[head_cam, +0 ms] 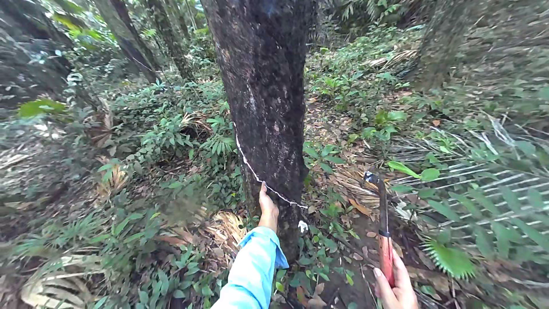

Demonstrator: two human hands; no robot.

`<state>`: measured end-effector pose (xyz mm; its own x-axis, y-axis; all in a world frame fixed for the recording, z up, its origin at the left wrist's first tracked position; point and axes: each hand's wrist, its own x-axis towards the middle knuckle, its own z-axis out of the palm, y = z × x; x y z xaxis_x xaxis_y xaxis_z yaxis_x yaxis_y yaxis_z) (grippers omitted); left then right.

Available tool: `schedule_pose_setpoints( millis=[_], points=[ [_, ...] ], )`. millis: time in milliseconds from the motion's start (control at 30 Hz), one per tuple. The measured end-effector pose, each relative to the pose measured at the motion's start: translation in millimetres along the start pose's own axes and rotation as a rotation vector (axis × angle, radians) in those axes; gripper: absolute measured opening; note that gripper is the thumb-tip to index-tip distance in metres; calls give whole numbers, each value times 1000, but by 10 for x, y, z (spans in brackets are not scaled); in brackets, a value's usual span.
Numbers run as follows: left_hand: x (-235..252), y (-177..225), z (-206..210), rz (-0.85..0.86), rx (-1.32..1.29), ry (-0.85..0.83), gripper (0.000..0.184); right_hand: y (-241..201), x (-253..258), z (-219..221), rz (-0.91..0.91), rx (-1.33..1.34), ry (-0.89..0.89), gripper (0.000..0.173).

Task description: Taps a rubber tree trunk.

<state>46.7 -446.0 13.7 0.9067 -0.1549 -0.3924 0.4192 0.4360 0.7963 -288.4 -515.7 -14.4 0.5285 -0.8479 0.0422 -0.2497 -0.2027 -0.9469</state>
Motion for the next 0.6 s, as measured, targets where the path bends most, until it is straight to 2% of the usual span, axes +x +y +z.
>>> schedule_pose_setpoints(
  millis=[400,600],
  points=[
    [94,-293,116,136,-37,12,50,191,-47,-337,40,46,39,70],
    [135,-321,103,175,40,29,52,298,-31,-491,39,52,54,70]
  ],
)
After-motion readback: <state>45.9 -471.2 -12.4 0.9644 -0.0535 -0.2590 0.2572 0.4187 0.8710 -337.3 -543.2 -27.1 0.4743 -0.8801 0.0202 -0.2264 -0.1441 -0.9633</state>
